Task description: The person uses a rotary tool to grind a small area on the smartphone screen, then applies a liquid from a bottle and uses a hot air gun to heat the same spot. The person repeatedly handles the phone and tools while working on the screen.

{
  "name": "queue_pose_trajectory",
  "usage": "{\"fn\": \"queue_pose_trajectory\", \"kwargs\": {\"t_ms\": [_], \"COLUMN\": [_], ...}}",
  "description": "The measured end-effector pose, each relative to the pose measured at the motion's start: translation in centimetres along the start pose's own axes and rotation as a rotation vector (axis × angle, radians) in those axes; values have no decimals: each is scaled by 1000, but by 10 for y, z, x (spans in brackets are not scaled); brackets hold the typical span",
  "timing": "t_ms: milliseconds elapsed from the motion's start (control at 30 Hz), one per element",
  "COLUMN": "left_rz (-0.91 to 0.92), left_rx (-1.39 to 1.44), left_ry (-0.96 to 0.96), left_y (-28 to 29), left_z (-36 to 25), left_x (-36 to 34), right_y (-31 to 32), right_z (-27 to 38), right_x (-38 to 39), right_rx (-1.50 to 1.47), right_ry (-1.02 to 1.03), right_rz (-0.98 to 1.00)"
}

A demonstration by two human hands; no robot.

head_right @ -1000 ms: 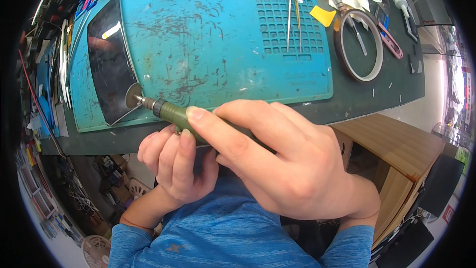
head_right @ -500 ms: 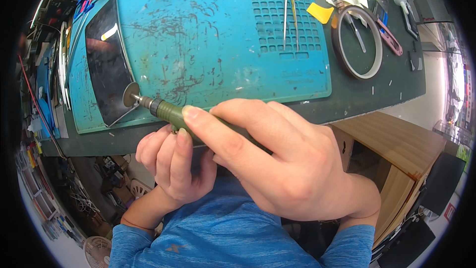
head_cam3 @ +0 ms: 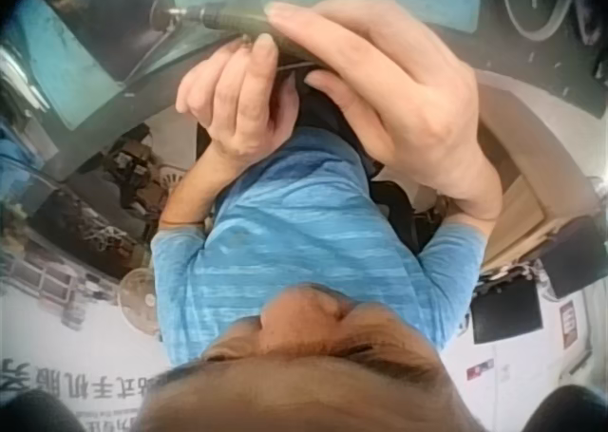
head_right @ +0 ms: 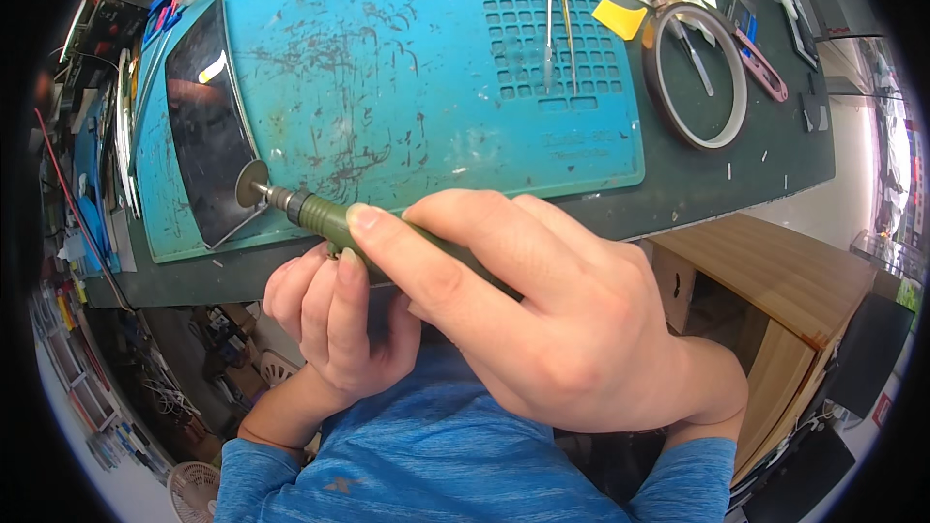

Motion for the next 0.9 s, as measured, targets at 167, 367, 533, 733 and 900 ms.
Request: {"fn": "queue_pose_trajectory", "kwargs": {"t_ms": [167,367,533,733,900], "left_rz": [1,-2,2,-2,-11], "left_rx": [-5,8,6,8,15], "left_ry": [1,-1,-7,-9,-9], "left_y": [0,0,1,0,0], "left_z": [0,0,1,2,2], "left_x": [0,0,1,1,2], "right_y": [1,0,1,1,1], "right_z": [0,0,0,0,0], "right_x": [0,0,0,0,1], "right_rx": [-1,-8,1,0,8], "right_ry": [1,-9,-11,-14,-13], "right_rz": [7,-2,17,17,19]}}
Point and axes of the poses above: each hand's wrist, its own x-axis away from the middle knuckle, its own y-axis out of the back of the hand, z = x × y, the point moved 2 cm from there along -x, towards the middle knuckle, and after that the axes turned 12 degrees about -z, right-handed, at the moved point
